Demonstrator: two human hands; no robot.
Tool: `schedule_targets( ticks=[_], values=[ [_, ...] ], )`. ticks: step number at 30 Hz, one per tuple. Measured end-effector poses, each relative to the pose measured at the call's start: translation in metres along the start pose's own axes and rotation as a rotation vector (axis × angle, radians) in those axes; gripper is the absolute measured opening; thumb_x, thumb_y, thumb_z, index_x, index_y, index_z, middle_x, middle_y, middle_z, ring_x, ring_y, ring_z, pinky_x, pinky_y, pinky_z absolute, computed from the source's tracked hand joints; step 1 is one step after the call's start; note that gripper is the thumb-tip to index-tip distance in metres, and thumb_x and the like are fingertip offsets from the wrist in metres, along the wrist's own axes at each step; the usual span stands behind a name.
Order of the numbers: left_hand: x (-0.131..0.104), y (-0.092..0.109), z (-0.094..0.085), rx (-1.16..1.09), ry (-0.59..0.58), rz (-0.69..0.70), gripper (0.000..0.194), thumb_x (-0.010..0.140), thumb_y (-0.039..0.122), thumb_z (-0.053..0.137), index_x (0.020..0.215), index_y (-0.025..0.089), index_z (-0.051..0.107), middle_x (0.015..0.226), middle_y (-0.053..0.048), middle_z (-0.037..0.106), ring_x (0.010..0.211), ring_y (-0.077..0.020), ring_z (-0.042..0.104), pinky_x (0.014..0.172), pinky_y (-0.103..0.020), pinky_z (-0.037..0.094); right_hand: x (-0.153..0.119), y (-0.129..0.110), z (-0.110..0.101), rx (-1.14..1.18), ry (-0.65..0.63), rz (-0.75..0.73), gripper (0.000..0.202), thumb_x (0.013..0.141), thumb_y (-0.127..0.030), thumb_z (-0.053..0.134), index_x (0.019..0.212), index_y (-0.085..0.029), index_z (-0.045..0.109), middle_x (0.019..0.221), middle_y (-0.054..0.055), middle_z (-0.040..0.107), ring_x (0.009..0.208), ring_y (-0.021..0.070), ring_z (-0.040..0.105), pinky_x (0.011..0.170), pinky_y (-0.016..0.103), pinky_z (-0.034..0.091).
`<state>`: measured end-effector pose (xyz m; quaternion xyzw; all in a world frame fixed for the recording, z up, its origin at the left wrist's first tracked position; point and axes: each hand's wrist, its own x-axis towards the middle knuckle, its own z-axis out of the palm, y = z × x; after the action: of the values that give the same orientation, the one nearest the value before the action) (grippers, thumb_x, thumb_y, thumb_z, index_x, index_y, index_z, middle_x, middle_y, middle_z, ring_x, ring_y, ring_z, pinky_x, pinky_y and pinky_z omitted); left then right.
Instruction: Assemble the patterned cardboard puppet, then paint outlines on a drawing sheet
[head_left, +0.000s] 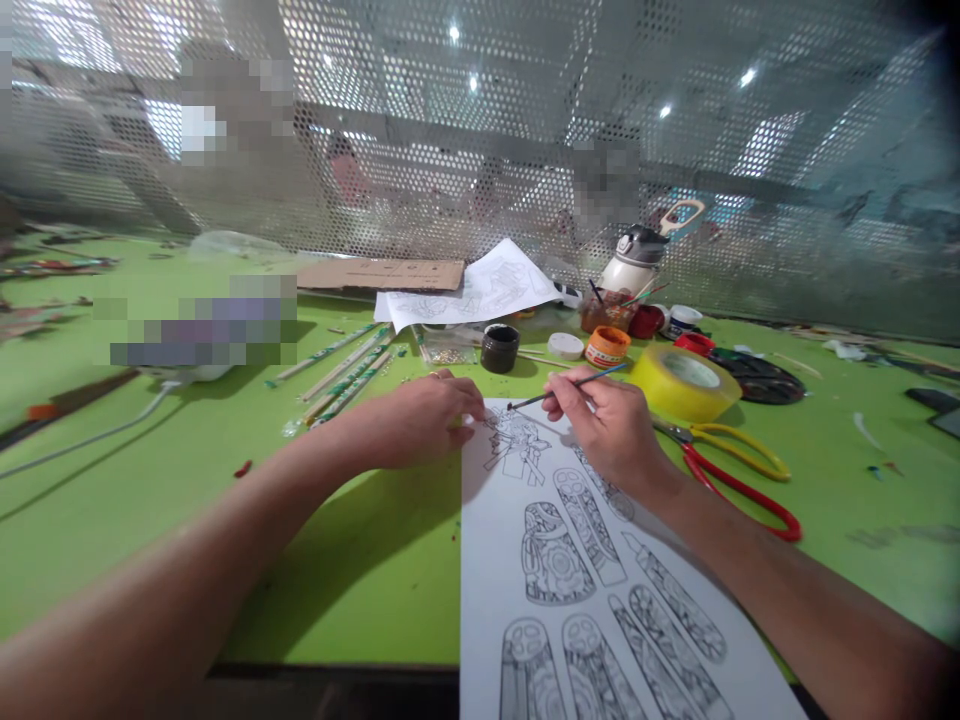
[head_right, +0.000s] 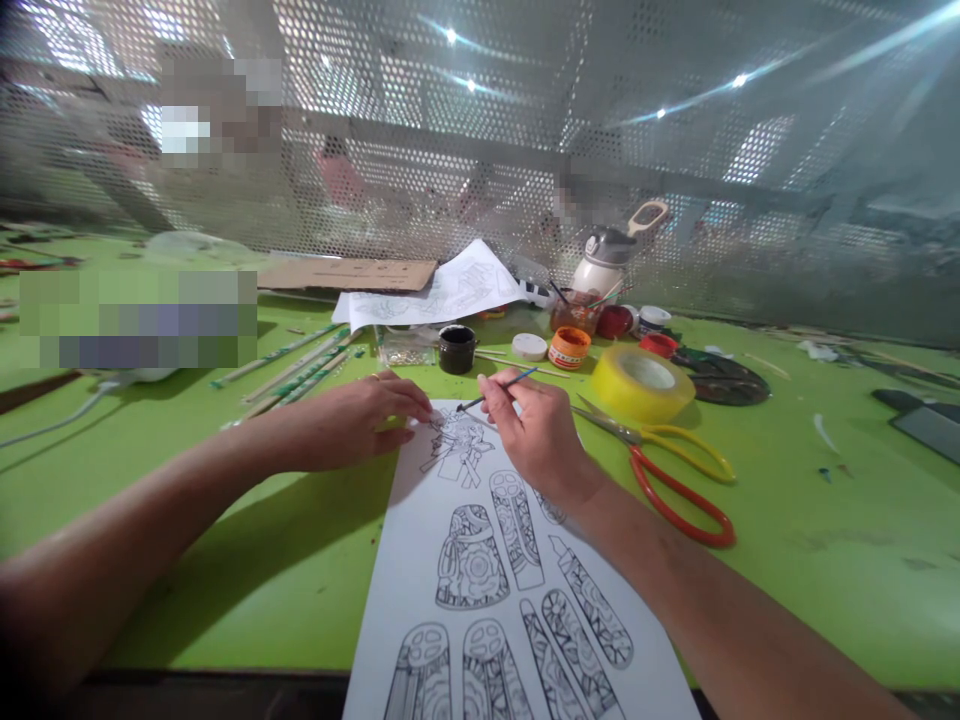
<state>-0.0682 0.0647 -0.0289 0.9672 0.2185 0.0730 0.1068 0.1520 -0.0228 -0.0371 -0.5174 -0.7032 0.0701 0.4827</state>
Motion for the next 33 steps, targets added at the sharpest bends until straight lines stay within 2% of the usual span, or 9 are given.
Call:
schedule_targets(
  ticks=[12,20,33],
  values=[
    [-0.0004,0.0033,-0.0032,-0.015,-0.002,0.003,0.03,0.085,0.023,0.049,0.107,0.019,0.068,0.116,-0.007,0.064,0.099,-0.0176,0.059,0.095,-0.034,0.043,0.0009,-0.0024,-0.0013,0.026,0.034,0.003,0.025,0.093,-0.031,0.048,0.083,-0.014,0.062,0.071,0.003,0.066,0.059,0.0108,0.063,0.058,0.023,0.054],
    [0.0002,0.0013,-0.0017,-0.01,0.005,0.014,0.029,0.085,0.022,0.049,0.107,0.02,0.068,0.115,-0.007,0.065,0.099,-0.0175,0.059,0.095,-0.033,0.043,-0.0003,-0.0029,-0.0002,0.039,-0.019,0.062,0.025,0.092,-0.034,0.049,0.082,-0.016,0.061,0.068,0.002,0.066,0.057,0.0108,0.062,0.056,0.023,0.053],
    [0.0002,0.002,-0.0025,0.004,-0.006,0.013,0.028,0.087,0.023,0.048,0.106,0.02,0.068,0.115,-0.007,0.064,0.099,-0.0174,0.059,0.094,-0.033,0.043,0.0001,-0.0028,-0.0005,0.019,0.015,0.022,0.025,0.093,-0.033,0.048,0.082,-0.015,0.061,0.069,0.002,0.066,0.058,0.011,0.063,0.057,0.023,0.052]
  ],
)
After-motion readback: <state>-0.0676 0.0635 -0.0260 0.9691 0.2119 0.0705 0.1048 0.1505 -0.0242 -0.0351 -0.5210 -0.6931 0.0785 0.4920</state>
